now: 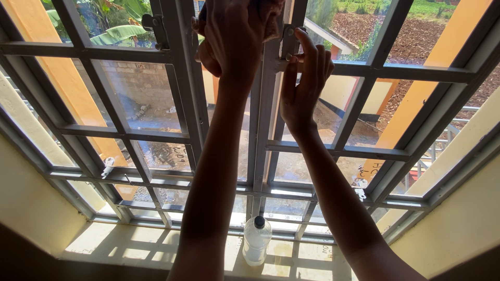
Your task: The person wipes the interior surface of a multi-pane window using a cloth. They systematically clean the glass panes and the metal frame, moving from the upper sections to the lower sections.
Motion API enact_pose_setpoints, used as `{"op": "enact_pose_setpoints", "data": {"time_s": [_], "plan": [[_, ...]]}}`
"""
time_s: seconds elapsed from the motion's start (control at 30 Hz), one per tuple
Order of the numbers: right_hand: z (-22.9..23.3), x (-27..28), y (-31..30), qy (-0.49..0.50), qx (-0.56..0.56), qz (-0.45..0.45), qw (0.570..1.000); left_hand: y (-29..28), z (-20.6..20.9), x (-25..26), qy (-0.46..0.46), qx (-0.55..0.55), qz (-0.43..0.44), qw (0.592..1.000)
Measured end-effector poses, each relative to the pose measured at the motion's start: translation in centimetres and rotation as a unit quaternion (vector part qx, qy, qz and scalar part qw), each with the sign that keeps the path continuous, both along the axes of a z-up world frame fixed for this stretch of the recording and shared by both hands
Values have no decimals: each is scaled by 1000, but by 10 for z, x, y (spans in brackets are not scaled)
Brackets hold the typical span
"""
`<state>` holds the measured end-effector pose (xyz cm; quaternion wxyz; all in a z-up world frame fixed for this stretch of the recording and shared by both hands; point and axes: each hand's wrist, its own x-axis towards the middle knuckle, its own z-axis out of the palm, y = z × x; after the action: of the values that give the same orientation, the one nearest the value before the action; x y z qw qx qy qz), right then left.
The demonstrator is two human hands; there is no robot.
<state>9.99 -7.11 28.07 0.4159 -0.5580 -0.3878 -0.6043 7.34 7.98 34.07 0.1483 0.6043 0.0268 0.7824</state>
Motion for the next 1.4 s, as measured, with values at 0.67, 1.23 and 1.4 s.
{"op": "enact_pose_setpoints", "data": {"time_s": [0.67, 1.23, 1.4], "plan": [[-2, 0, -7, 1, -9, 22, 1000, 24, -17, 25, -49, 16, 84, 995], [3, -3, 3, -12, 31, 8, 999, -6, -113, -10, 101, 3, 35, 994], [3, -3, 5, -9, 32, 12, 999, -2, -102, -9, 82, 29, 13, 996]]}}
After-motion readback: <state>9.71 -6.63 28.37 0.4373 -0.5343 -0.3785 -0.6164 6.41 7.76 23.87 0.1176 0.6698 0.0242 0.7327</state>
